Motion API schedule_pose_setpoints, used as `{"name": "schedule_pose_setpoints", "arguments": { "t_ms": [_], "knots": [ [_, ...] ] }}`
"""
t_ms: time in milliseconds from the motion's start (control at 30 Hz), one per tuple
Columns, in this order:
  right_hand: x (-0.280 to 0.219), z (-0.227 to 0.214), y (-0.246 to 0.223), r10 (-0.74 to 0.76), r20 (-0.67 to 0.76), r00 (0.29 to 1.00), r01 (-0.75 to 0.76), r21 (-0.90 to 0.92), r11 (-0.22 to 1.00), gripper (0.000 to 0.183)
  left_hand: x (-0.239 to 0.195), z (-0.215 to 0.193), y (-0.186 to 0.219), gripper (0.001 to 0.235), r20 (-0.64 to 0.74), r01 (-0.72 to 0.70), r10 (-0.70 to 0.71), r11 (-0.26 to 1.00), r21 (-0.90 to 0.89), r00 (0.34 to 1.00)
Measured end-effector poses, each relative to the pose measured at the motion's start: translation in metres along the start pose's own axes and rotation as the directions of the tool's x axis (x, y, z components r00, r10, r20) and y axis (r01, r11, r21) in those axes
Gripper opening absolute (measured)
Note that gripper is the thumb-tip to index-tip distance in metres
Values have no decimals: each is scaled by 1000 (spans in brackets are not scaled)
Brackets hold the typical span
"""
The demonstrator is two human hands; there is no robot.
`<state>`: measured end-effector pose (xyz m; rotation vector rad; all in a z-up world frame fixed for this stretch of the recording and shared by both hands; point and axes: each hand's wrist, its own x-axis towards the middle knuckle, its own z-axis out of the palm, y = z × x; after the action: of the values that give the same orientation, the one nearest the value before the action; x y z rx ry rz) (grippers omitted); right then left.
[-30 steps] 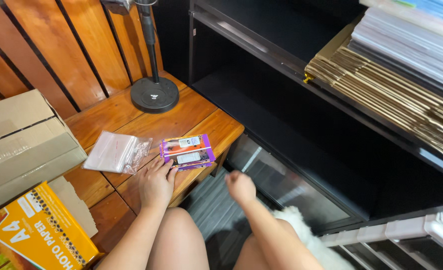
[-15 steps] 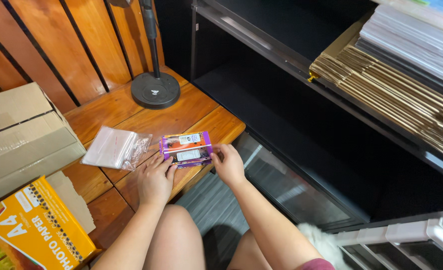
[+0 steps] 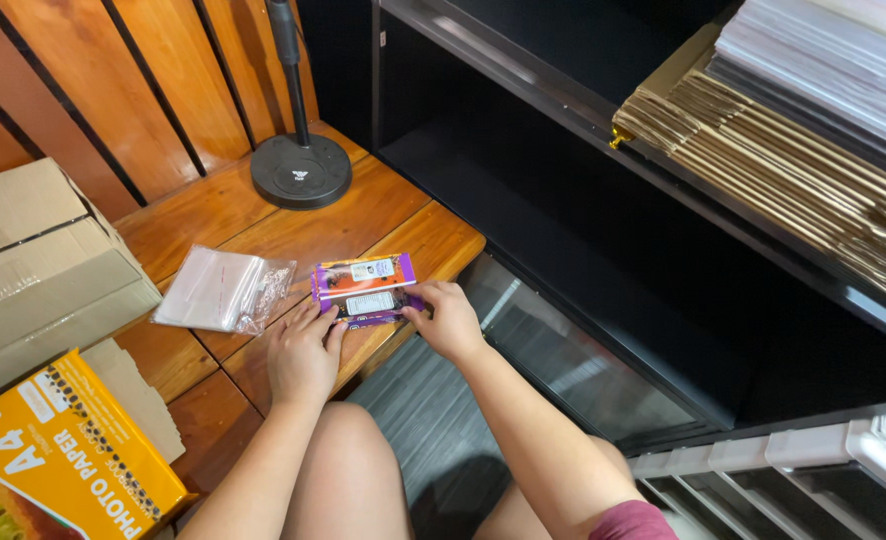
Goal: The person sits on the floor and organizes stationery items. They pick up plastic sleeves and small card packs from a wooden bench, then place them onto a stack on a nearby shelf.
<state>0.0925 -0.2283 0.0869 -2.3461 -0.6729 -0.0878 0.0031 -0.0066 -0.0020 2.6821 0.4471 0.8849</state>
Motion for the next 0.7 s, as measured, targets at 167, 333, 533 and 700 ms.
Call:
{"name": "schedule_pose_setpoints", "arguments": {
  "t_ms": [167,333,533,700],
  "knots": [
    [-2,2,6,-52,0,999,52,-5,999,39,0,-5,2,31,-4,-8,8,1000,0,1000],
    [4,12,30,-67,3,998,67,-18,998,30,1,-6,2,29,-8,-1,0,999,-41,1000],
    [6,12,28,-56,-16,998,55,-62,997,24,-1,-12,3,28,-11,-16,15,998,-56,1000],
    [3,9,27,-45,-32,998,44,-38,998,24,1,-12,3,28,-16,-27,26,999,-37,1000]
  ]
}}
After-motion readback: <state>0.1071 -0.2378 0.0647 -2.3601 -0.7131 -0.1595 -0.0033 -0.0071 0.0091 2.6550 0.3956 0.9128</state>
